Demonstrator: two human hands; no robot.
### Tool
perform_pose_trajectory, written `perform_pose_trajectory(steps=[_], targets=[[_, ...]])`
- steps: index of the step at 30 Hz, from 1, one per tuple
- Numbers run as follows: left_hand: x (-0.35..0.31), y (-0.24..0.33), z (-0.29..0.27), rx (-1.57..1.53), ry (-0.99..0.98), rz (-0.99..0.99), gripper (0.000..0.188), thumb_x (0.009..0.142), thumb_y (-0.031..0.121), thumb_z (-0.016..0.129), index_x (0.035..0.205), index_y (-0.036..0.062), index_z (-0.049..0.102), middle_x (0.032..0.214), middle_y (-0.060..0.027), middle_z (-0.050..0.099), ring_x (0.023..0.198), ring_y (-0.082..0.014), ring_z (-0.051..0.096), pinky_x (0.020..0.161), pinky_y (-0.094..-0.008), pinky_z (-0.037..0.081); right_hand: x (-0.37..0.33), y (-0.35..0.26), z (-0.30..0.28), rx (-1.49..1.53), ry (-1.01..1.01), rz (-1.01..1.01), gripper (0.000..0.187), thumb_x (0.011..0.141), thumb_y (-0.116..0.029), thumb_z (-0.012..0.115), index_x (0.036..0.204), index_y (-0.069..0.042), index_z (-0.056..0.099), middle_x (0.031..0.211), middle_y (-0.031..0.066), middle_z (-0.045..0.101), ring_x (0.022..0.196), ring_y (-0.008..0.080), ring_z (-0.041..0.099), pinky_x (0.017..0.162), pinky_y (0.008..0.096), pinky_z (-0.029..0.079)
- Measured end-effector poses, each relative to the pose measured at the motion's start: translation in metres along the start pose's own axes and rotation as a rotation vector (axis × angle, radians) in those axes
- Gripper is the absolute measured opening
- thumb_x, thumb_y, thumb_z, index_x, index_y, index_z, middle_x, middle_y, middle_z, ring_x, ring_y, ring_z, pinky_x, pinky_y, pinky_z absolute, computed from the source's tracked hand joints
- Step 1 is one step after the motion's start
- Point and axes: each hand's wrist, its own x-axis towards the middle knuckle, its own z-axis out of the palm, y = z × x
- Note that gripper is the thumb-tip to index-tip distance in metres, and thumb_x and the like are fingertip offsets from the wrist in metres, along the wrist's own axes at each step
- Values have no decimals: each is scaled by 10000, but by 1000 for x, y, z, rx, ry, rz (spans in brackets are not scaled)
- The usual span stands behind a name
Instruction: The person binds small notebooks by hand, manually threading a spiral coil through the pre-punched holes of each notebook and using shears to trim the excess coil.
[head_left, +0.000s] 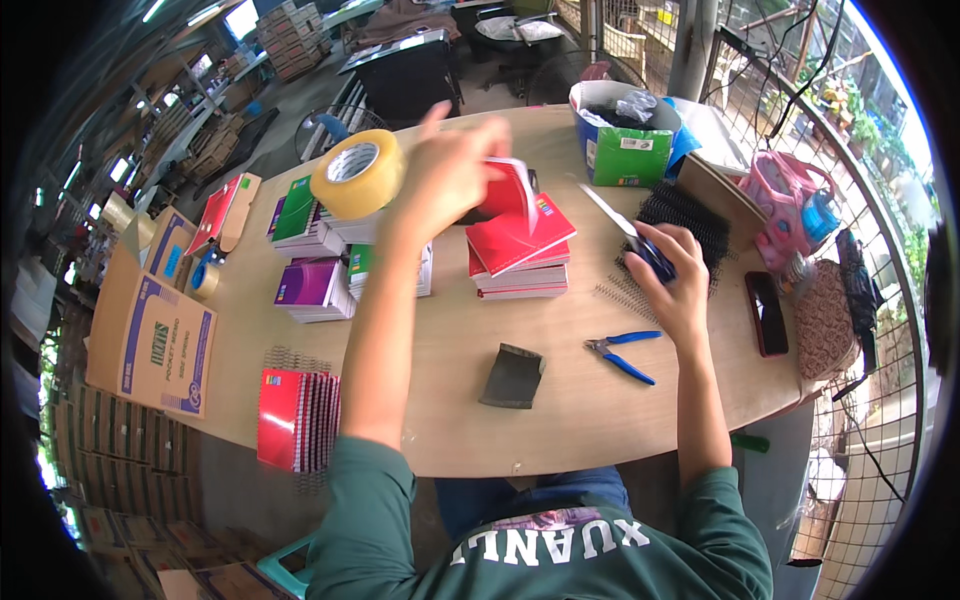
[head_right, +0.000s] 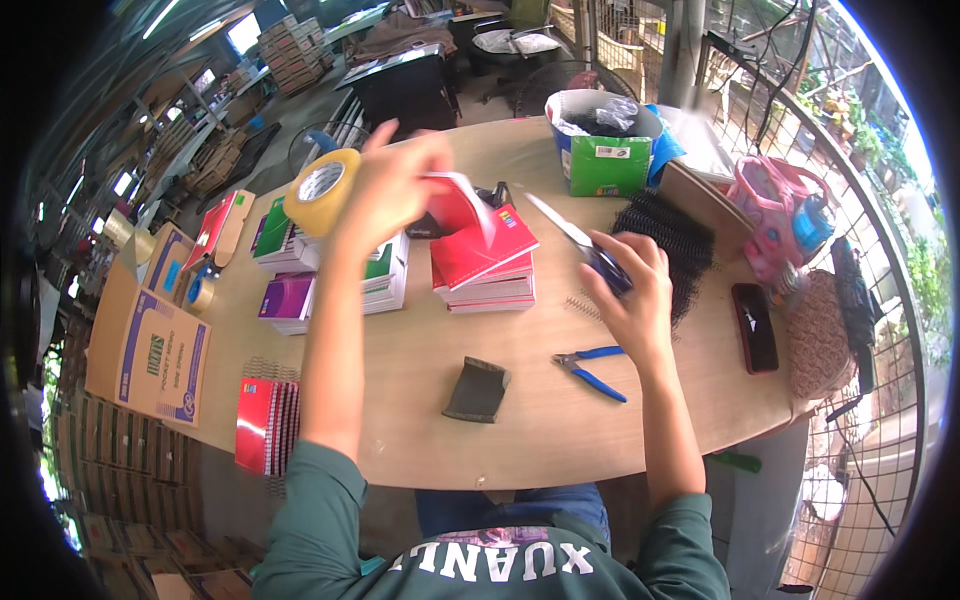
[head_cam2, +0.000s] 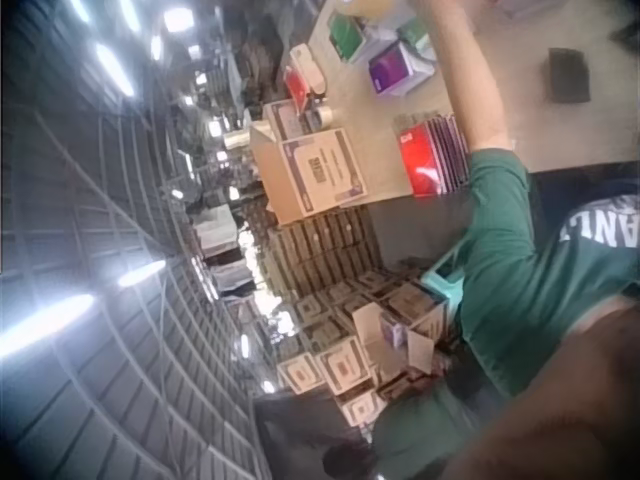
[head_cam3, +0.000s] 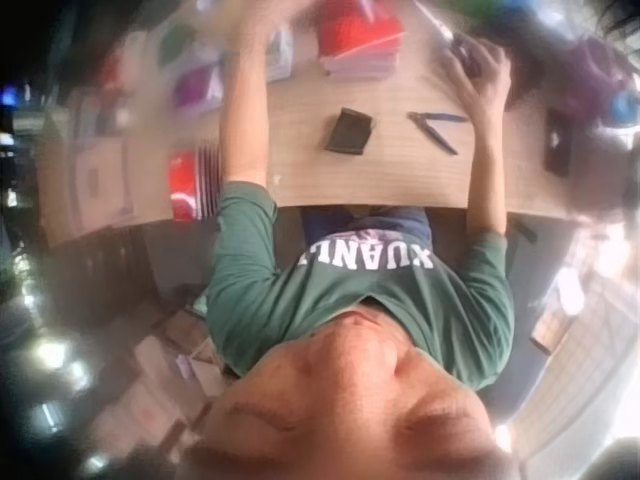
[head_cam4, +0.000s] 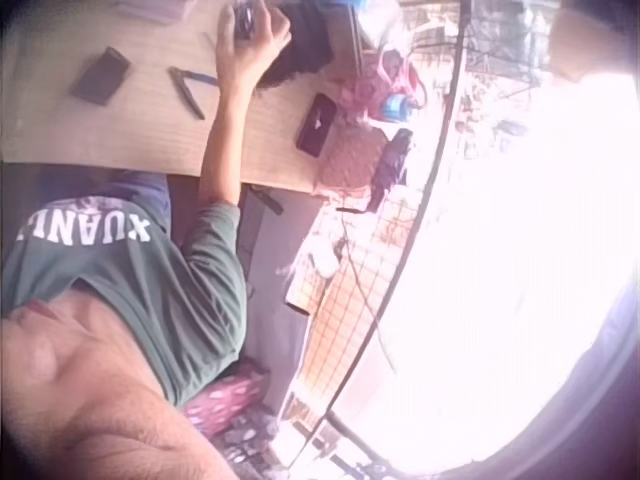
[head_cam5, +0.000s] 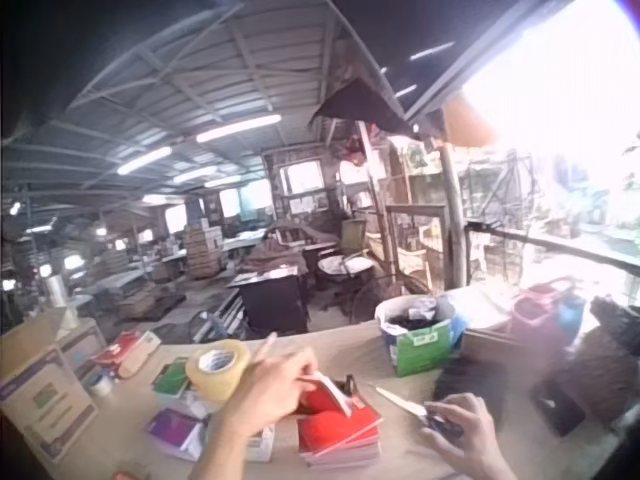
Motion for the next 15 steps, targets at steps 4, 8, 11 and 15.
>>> perform_pose_trajectory(steps=[4, 8, 11, 15], targets=[[-127, 68, -56, -363, 595, -308, 357, 941, -89, 565, 1287, -6, 545, 1066, -78, 597, 918, -190, 612, 853, -288, 523, 32, -8, 51, -251, -143, -348, 406, 768, -287, 805, 1140, -139, 737, 1105, 113, 618, 1093, 326, 545, 924, 504, 456], [-262, 120, 8, -523, 336, -514, 401, 929, -91, 555, 1301, 46, 613, 1127, -149, 630, 971, -261, 633, 860, -342, 516, 36, 3, 89, -253, -237, -546, 449, 765, -354, 809, 1166, -169, 726, 1169, 106, 606, 1137, 344, 531, 925, 513, 453], [-324, 141, 54, -487, 339, -598, 359, 929, -87, 538, 1243, 48, 650, 1074, -137, 615, 961, -280, 617, 843, -368, 515, 17, 17, 76, -192, -224, -245, 381, 759, -322, 818, 1073, -142, 699, 1160, 121, 568, 1144, 339, 514, 847, 523, 453], [-332, 156, 98, -505, 350, -575, 282, 943, -52, 535, 1192, 33, 636, 1049, -153, 526, 970, -307, 559, 845, -391, 478, -53, 93, 57, -720, -440, -78, 330, 788, -216, 775, 1050, -89, 621, 1124, 133, 489, 1073, 333, 485, 784, 498, 441]])
